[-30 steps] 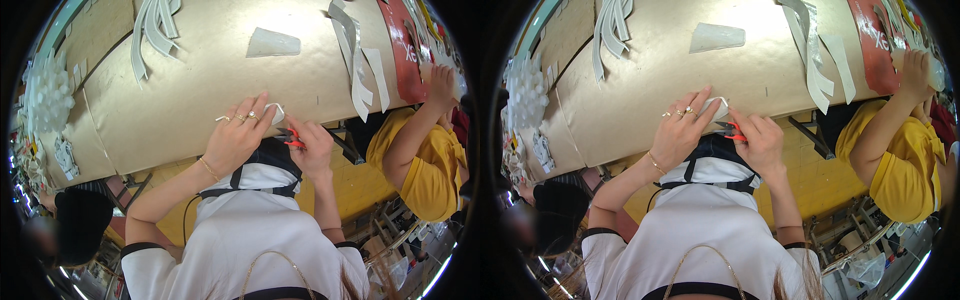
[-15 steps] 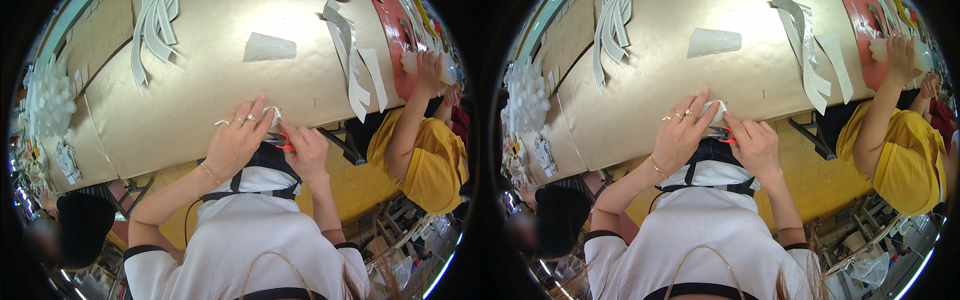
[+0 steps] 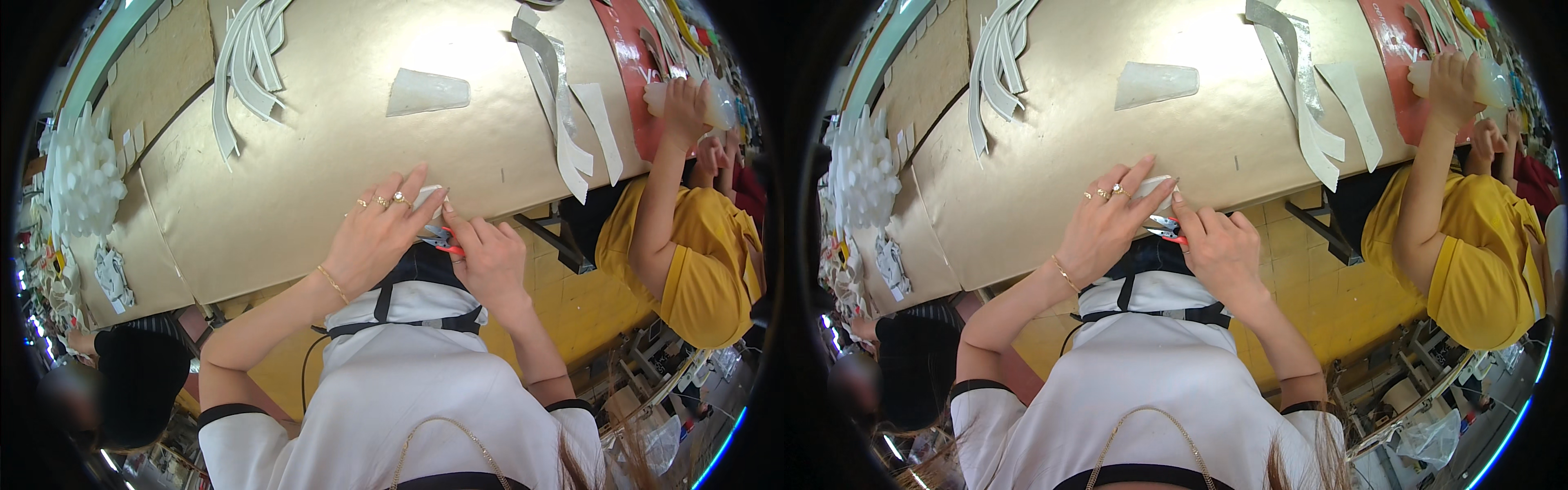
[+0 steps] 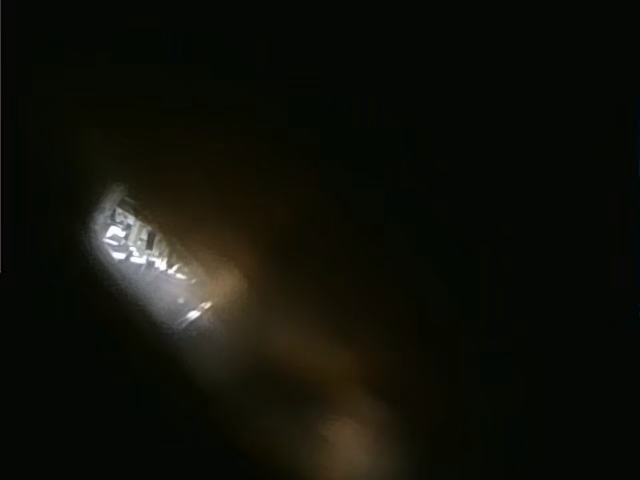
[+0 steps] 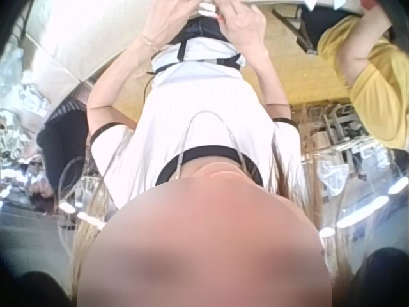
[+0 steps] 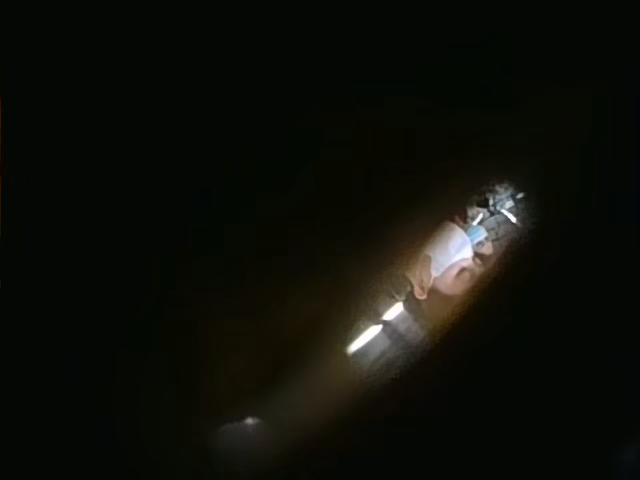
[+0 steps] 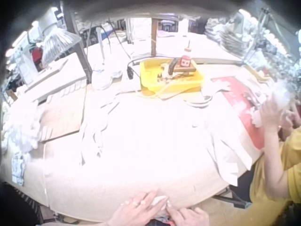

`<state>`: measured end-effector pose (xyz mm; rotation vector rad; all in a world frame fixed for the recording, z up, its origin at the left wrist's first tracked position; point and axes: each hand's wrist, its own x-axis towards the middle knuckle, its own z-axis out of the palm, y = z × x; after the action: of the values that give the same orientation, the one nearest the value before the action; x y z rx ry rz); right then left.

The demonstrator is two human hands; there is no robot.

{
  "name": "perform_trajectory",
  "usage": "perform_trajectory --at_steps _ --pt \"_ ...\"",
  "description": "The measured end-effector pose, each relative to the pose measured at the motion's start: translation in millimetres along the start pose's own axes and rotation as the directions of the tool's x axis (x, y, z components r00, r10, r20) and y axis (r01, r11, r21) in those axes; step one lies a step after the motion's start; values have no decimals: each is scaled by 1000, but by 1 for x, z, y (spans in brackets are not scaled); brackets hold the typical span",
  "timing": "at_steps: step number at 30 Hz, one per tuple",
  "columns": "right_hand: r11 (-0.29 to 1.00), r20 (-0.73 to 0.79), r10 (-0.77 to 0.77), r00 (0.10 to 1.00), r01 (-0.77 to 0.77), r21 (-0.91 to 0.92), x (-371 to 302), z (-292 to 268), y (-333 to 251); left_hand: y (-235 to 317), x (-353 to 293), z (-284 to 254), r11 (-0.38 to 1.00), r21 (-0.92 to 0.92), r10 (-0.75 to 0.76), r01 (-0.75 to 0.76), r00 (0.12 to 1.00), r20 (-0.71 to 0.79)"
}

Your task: The person applies glue from a plastic bottle to white foam pieces, inserts a thin stick into each piece, and trims the excess with scissors. The person repeats this process for several pieces on a workbench.

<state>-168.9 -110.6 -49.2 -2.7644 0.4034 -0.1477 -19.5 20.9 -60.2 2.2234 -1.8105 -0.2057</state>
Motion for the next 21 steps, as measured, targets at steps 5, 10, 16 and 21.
perform_trajectory --at_steps 5,10,16,21 --pt "999 -1 -18 1000 18 -36 -5 6 4 -5 4 -1 1000 -22 10 -10 1000 -10" --pt "999 -58 -2 998 -1 -50 -12 18 5 -15 3 -3 996 -65 60 -58 997 39" --pt "998 -16 32 999 -32 -57 -12 14 -1 -15 6 -8 992 -109 68 -58 993 98" --pt "999 49 33 998 -31 -40 -9 2 0 -12 17 -19 984 -176 38 -18 993 109"
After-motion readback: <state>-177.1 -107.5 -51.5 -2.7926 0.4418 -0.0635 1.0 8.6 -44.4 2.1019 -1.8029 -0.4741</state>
